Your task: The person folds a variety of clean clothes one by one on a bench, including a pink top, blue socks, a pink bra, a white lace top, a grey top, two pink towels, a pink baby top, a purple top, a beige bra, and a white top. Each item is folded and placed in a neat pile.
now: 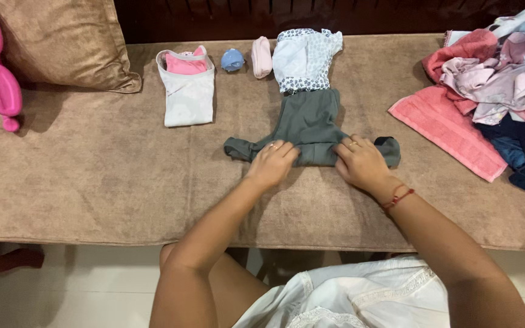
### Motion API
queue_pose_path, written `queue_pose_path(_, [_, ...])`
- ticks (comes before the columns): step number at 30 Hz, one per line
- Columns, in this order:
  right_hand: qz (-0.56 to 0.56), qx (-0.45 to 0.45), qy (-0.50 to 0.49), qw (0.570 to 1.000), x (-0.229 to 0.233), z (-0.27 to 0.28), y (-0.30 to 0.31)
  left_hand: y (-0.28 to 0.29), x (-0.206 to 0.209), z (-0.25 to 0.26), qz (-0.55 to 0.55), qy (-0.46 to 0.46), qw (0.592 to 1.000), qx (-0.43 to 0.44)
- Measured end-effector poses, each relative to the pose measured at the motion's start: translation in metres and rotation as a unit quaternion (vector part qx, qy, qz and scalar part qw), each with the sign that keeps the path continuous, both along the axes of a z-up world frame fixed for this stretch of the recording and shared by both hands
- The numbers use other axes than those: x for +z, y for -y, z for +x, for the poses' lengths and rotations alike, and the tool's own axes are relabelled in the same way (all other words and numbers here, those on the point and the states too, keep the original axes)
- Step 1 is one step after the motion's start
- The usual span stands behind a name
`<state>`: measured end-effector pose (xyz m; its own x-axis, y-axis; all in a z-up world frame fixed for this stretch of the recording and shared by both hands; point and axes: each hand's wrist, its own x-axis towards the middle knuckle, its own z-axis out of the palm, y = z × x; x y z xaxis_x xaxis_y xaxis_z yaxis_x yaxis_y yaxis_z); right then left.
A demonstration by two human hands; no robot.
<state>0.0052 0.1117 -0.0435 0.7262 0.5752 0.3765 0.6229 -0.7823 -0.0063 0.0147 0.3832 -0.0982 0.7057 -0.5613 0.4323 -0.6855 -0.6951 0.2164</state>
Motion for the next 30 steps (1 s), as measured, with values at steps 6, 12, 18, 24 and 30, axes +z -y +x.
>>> queue_pose_path(6, [0.008,0.006,-0.016,1.0,0.015,0.005,0.0,0.007,0.005,0.002,-0.009,0.0,0.999,0.046])
queue_pose_path(12, [0.052,-0.104,-0.149,0.982,0.016,0.062,-0.004,0.016,0.013,0.066,-0.03,-0.098,0.982,0.16])
queue_pose_path(18, [0.015,-0.094,-0.045,0.994,0.001,0.066,-0.011,0.024,0.002,0.081,0.07,-0.051,0.995,0.046])
queue_pose_path(24, [-0.005,-0.005,0.035,0.999,0.007,0.051,0.008,0.023,0.008,0.054,0.002,0.044,0.998,0.043])
queue_pose_path(30, [0.147,-0.126,-0.255,0.947,0.036,0.061,0.03,0.026,0.079,0.07,0.047,-0.213,0.974,0.065])
